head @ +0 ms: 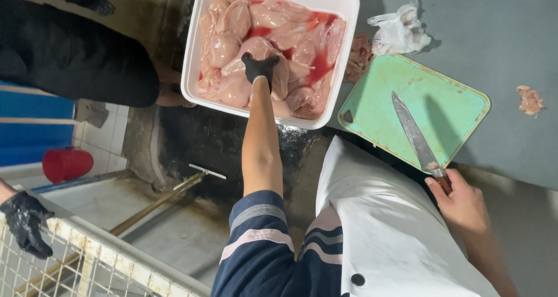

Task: Trimming and cleaning chicken breasts on a cutting board and placing them into a storage bin.

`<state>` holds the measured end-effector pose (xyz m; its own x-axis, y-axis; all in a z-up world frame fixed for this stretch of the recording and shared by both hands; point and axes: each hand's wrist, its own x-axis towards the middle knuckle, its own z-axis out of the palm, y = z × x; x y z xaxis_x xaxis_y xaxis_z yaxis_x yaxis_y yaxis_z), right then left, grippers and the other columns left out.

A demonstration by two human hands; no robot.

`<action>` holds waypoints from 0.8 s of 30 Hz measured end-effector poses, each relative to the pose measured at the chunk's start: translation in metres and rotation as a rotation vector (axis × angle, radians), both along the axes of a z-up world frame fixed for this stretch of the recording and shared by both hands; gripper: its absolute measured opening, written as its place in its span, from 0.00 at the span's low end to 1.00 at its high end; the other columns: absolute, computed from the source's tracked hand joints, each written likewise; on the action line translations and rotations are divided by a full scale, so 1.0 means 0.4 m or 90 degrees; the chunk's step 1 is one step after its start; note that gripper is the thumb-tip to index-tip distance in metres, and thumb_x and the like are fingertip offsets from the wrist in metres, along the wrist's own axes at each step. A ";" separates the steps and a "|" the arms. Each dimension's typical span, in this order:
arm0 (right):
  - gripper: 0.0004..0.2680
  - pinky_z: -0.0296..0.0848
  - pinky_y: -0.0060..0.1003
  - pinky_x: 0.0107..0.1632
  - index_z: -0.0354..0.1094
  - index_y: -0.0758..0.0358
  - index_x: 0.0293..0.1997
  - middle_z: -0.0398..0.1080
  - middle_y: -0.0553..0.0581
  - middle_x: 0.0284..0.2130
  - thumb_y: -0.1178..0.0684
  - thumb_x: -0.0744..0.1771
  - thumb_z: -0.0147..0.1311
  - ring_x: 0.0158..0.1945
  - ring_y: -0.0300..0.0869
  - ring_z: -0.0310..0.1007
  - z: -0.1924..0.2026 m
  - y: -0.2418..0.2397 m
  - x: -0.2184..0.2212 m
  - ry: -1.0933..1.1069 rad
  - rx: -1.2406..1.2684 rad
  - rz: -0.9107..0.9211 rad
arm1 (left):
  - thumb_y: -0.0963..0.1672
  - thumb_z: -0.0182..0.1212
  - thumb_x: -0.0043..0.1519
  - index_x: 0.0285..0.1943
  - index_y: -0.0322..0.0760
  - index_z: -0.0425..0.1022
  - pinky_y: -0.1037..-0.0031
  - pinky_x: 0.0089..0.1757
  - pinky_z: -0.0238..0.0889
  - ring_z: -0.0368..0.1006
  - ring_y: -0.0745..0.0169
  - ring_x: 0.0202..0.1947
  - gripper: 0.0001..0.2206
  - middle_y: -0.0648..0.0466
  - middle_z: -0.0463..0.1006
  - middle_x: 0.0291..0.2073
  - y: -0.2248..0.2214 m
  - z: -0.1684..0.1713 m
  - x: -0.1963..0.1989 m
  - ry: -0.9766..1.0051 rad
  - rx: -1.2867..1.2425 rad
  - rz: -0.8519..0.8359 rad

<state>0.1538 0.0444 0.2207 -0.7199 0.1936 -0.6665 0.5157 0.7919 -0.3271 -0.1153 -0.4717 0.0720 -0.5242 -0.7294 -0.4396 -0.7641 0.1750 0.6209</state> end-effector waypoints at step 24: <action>0.14 0.59 0.42 0.38 0.61 0.64 0.38 0.60 0.57 0.23 0.41 0.70 0.50 0.30 0.49 0.59 0.006 0.138 0.065 0.055 -0.068 -0.267 | 0.44 0.76 0.50 0.66 0.46 0.70 0.65 0.51 0.74 0.78 0.53 0.48 0.32 0.47 0.81 0.52 0.890 -0.119 0.186 0.045 0.284 -0.381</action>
